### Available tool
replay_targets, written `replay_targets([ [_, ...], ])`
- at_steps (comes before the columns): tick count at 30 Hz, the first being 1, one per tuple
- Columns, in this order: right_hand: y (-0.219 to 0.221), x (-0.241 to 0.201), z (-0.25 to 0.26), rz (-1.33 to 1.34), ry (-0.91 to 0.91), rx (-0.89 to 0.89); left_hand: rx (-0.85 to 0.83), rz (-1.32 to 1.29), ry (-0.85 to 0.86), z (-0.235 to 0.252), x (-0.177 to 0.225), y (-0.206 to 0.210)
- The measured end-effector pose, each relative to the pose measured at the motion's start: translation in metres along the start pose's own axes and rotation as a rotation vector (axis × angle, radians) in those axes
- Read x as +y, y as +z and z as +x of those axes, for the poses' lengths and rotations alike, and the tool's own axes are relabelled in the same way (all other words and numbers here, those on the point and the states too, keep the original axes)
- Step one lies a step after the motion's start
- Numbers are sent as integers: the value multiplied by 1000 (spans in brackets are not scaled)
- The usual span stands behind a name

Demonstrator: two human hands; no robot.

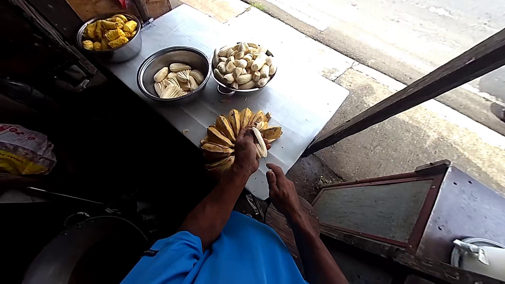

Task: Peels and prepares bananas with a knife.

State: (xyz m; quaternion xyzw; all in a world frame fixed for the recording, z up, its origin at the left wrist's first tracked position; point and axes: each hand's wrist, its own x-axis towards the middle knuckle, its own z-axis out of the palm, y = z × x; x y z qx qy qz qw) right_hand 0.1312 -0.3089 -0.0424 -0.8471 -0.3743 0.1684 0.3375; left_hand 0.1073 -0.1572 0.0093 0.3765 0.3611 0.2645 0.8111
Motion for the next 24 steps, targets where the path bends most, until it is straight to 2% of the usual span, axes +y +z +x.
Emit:
replay_targets([
  [6, -1, 0, 24, 41, 52, -46, -38, -15, -48, 6, -4, 1],
  [10, -12, 4, -11, 262, -12, -62, -28, -173, -69, 32, 4, -1],
  [14, -21, 5, -38, 405, -14, -85, 4, -188, -44, 42, 11, -4],
  [19, -13, 9, -29, 315, 7, -44, -11, -181, -35, 38, 6, 0],
  [24, -10, -1, 10, 88, 50, -16, -37, -77, -42, 14, -9, 5],
])
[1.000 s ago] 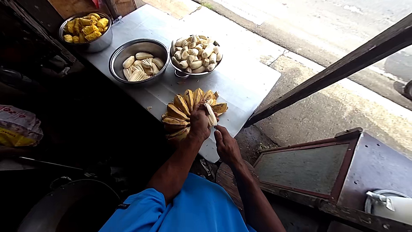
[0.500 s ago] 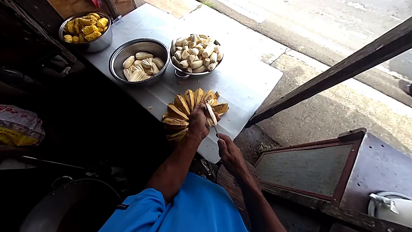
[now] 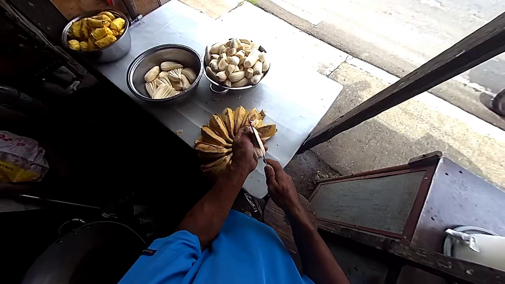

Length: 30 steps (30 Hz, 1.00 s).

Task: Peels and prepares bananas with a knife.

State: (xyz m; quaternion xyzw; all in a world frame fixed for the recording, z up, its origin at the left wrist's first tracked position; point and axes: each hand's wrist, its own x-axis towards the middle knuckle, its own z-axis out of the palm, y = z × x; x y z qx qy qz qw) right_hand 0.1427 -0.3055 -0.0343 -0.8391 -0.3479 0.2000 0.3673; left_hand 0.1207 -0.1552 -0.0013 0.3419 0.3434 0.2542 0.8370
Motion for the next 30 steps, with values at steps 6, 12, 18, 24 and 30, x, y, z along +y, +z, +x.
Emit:
replay_targets([
  [6, 5, -1, -12, -120, -14, 49, -29, -1, 19, -8, 3, -2],
  [12, 8, 4, 7, -79, 8, 20, -78, 43, 46, -9, -4, -3],
  [18, -1, 7, -20, 141, -50, -25, -91, -15, -35, 3, 11, -11],
  [24, -6, 12, -50, 302, -36, -70, -59, -135, 12, 22, 15, -13],
  [30, 0, 0, -15, 9, -20, 27, -46, -39, 1, -4, 2, -7],
])
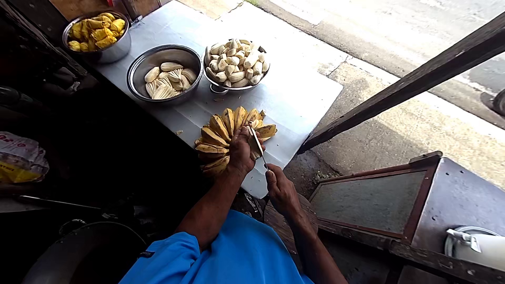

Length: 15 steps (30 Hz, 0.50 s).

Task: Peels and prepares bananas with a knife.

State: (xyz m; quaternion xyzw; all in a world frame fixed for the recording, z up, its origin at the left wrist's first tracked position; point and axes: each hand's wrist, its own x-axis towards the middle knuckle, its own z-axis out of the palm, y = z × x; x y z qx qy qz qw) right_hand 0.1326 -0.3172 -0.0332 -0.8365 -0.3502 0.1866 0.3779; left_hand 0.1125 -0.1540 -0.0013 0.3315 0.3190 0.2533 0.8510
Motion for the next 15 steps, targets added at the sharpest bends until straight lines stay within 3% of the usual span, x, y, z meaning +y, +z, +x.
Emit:
replay_targets([
  [3, 1, -6, 14, -61, 23, -1, -17, -3, 32, -5, -8, 3],
  [9, 2, 6, -11, -45, -27, -6, -62, 21, 50, -4, 3, -3],
  [15, 8, 1, 23, -73, 18, -2, -82, 34, 70, -3, -11, -3],
])
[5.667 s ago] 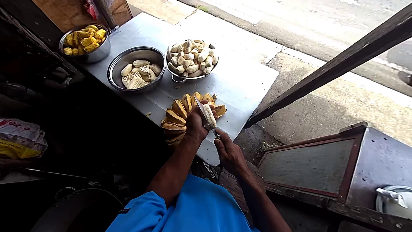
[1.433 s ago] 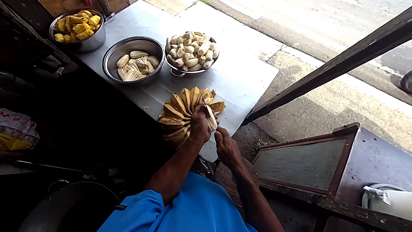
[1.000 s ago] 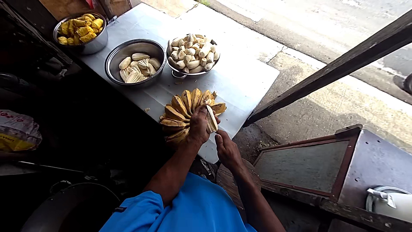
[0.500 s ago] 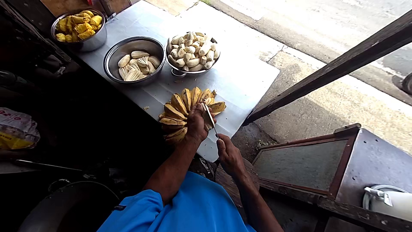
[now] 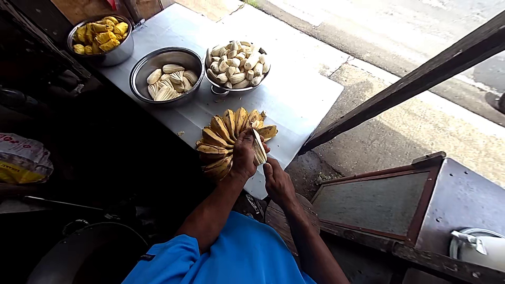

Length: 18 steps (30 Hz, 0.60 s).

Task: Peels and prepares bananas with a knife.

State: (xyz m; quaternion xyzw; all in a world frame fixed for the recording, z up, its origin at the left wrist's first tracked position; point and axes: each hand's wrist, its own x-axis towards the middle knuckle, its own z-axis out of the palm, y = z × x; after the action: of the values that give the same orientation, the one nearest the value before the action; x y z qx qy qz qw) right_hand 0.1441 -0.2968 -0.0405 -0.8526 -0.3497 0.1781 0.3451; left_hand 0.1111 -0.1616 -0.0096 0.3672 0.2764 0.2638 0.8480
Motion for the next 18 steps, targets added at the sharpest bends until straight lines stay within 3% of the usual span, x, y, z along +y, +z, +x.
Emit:
replay_targets([
  [8, -10, 8, -27, 82, -1, -44, -3, -32, -72, 1, 17, 1],
  [18, -10, 7, -11, 106, 31, -87, 24, -48, -100, 7, 10, 0],
])
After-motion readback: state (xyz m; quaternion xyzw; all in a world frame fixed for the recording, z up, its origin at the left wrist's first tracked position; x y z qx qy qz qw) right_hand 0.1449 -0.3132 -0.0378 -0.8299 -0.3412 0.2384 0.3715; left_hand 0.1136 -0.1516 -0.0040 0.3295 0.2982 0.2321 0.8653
